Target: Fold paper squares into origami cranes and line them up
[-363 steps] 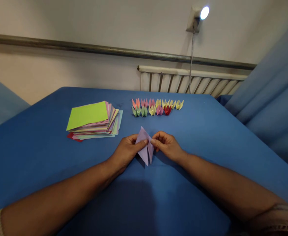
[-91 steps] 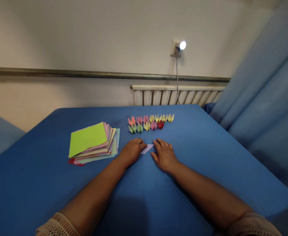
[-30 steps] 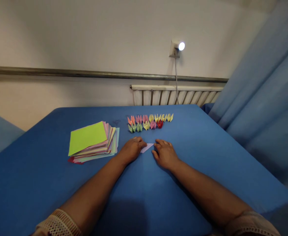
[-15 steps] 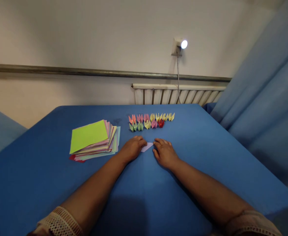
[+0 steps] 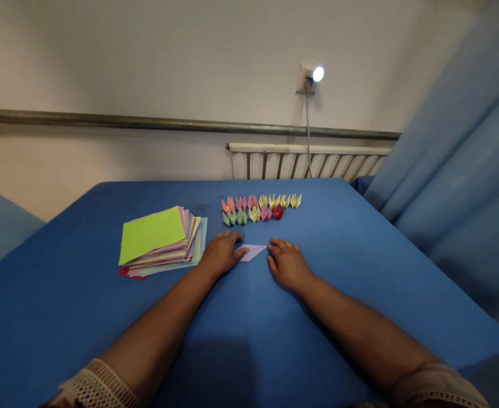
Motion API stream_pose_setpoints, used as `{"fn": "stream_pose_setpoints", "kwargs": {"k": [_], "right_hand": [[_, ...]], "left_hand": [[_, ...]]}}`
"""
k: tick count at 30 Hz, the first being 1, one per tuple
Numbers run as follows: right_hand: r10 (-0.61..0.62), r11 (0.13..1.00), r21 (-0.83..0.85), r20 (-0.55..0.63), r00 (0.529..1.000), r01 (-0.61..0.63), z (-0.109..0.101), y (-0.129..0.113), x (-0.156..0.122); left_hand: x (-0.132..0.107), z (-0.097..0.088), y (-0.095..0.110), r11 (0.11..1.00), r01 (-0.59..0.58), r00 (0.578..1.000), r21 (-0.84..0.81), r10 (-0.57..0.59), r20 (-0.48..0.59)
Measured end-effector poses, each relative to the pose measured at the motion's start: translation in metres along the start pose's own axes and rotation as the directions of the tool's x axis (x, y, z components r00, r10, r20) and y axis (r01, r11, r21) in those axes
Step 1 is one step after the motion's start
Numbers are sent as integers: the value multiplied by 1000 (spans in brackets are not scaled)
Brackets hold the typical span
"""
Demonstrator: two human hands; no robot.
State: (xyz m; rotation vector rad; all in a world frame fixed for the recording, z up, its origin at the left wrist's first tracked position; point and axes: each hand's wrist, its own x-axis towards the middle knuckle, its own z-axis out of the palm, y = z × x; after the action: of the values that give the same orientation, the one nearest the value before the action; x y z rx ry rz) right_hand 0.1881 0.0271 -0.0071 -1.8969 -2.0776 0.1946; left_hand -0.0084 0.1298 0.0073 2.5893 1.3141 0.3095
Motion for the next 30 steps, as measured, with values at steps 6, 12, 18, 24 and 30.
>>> {"fn": "stream_pose_setpoints", "kwargs": {"k": [6,12,18,24,30], "right_hand": [[47,999,19,-2,999,-47,0,8,1],[-89,995,41,45,995,87,0,0,-3],[23,980,198,-91,996,-4,8,13,5],[99,932,361,-150,984,-39,14,21,11],[105,921,387,-126,986,-48,13,20,11]], "left_hand": [[-3,-1,6,1000,-21,1000,-8,21,18],[-1,1,6,999,-1,1000,-38,1,8],[1,2,6,995,-27,1000,-97,28,10],[0,-2,10,988,-44,997,-145,53,59],[-1,-4,13,990,-15,996,-141,27,85]]}}
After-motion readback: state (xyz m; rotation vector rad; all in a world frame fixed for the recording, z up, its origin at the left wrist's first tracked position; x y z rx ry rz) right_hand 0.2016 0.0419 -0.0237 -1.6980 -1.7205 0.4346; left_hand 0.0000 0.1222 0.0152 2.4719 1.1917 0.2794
